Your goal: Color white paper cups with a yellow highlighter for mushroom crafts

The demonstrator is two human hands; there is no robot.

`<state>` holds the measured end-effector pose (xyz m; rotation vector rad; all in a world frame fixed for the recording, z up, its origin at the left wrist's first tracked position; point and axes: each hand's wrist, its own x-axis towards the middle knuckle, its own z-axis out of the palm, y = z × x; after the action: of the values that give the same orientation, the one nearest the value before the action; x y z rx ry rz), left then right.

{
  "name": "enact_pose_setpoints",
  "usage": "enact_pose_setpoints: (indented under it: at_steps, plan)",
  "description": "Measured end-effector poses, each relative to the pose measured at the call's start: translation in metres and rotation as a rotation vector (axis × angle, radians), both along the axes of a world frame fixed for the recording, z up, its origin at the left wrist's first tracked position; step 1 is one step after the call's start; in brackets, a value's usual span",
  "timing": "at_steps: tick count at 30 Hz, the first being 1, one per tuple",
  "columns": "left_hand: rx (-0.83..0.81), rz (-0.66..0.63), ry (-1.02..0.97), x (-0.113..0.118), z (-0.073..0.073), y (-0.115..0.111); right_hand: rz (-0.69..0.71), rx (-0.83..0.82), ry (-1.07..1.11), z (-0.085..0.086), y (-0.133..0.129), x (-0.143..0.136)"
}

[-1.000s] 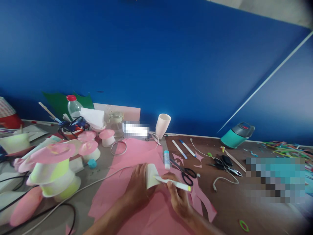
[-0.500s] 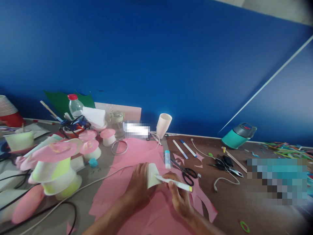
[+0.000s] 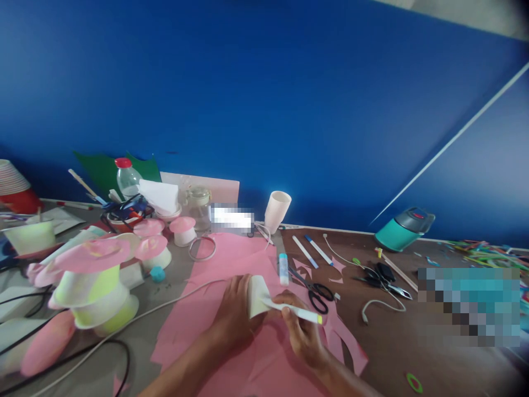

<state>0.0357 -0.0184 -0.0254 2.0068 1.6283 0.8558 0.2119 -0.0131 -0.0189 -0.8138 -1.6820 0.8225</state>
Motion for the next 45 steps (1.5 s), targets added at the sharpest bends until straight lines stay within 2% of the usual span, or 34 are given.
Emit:
enact_pose_setpoints:
  at_steps: [9,22,30,36,45]
  plan:
    - [-0.024,0.001,-0.024,-0.0008,-0.0012,0.0008,-0.174,-0.105,0.115,0.0039,0.0045,0.0008]
    - [-0.029,-0.012,-0.021,-0.0006,0.0,0.0012,-0.116,-0.031,0.083,0.0045,0.0036,-0.0016]
    - [-0.003,-0.012,-0.027,-0.0011,0.001,-0.0008,-0.18,-0.032,0.083,0.002,0.0037,-0.0022]
    - [-0.043,-0.012,-0.015,-0.0006,0.0021,0.0015,-0.111,-0.02,0.048,0.001,-0.0015,-0.0001]
    - [-0.018,-0.003,-0.049,-0.0017,-0.0023,-0.0001,-0.114,-0.129,0.128,-0.0017,0.0027,-0.004]
